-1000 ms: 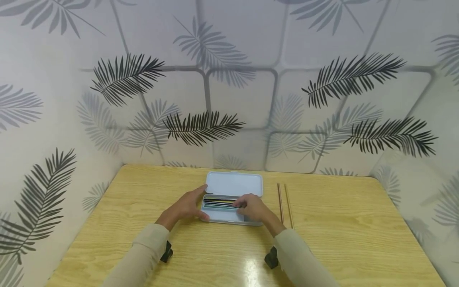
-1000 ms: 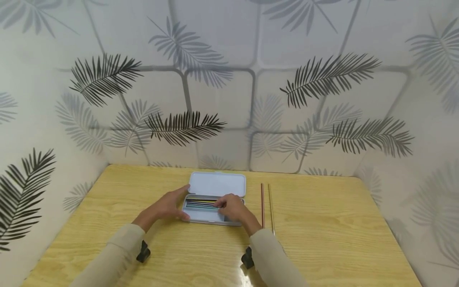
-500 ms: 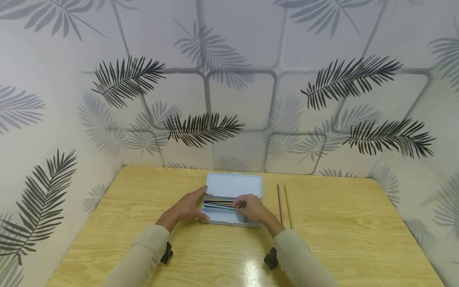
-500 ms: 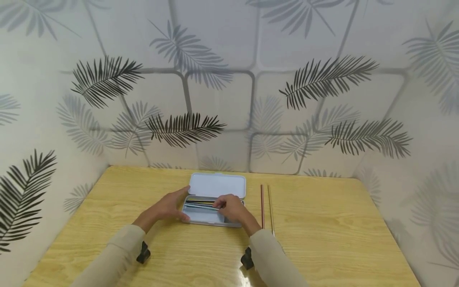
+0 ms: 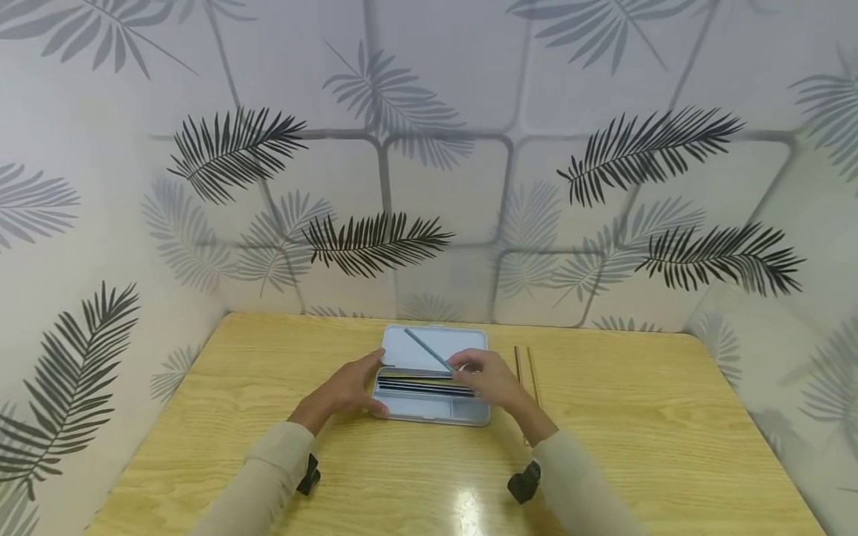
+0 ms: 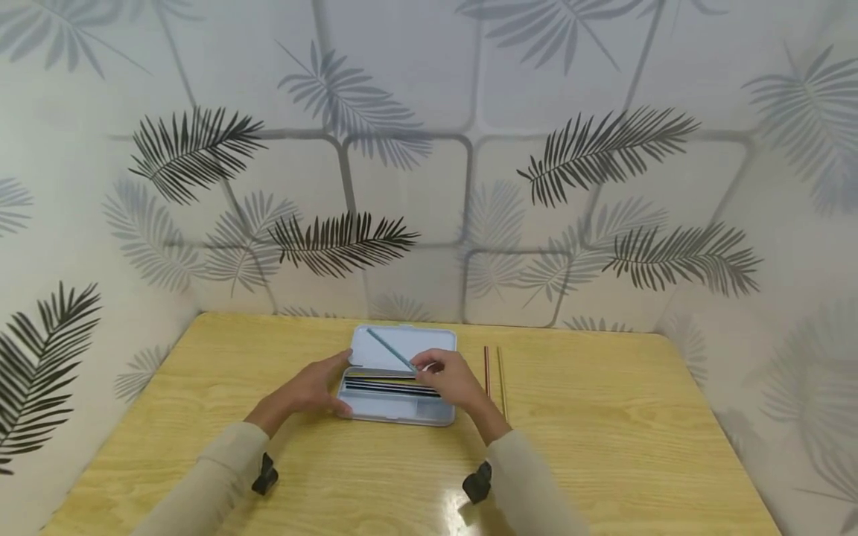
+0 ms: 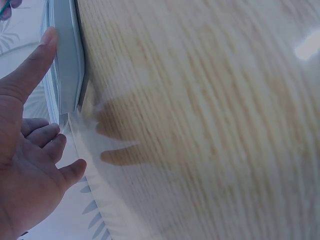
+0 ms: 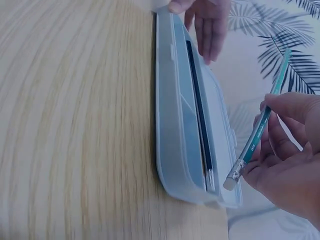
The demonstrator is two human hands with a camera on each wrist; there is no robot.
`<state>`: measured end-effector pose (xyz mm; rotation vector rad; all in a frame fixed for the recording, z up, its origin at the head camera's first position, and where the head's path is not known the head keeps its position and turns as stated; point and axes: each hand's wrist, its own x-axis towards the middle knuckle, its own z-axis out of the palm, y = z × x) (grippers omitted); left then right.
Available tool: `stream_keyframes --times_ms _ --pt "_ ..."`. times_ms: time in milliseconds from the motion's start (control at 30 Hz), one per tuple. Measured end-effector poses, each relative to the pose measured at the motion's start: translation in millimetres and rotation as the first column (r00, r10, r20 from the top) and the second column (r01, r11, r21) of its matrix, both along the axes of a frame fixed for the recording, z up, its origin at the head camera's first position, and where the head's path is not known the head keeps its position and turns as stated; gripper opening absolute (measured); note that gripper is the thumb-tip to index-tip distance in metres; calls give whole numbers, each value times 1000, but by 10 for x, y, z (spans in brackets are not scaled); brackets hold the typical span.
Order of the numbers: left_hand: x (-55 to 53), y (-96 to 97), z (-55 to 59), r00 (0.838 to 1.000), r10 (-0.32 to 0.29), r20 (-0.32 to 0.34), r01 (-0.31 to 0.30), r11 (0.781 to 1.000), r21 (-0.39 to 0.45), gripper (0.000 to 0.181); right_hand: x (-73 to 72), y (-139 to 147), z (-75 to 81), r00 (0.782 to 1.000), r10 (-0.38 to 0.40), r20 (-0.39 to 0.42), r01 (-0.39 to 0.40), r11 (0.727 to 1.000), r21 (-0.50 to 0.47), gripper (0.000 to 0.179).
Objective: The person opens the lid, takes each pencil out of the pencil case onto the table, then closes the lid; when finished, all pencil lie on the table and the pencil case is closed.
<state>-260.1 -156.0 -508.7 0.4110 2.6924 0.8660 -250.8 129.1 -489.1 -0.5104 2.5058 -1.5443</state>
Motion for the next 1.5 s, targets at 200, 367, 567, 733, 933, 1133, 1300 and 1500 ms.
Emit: stream_keyframes --times_ms 200,367,567,733,933,1133,1300,1500 --pt "-6 -17 -33 1000 8 8 -8 1000 4 116 74 221 77 996 -39 75 42 998 -47 23" --pt "-8 -6 -32 1000 -3 -1 3 1000 -4 117 63 450 14 985 -140 104 144 989 -35 30" --pt "-13 6 -19 1000 -7 -3 7 1000 -1 117 107 741 26 959 -217 183 235 968 -84 37" --pt "-16 -4 -32 1000 -7 -5 7 1000 -15 116 135 969 -7 944 -244 223 271 957 -102 41" --pt "-15 -9 -41 1000 -6 -7 6 1000 -12 116 210 1148 -41 926 -279 254 307 949 -77 42" --pt "-21 -6 -40 1000 -2 -4 2 1000 -11 116 261 1293 -124 893 -348 287 356 934 26 45" --pt "-26 -11 -56 1000 -2 -4 2 1000 -15 117 300 1376 -181 870 -411 271 404 911 84 41" --pt "-24 -3 -46 1000 -3 2 3 1000 -10 116 326 1370 -225 857 -464 222 428 883 195 33"
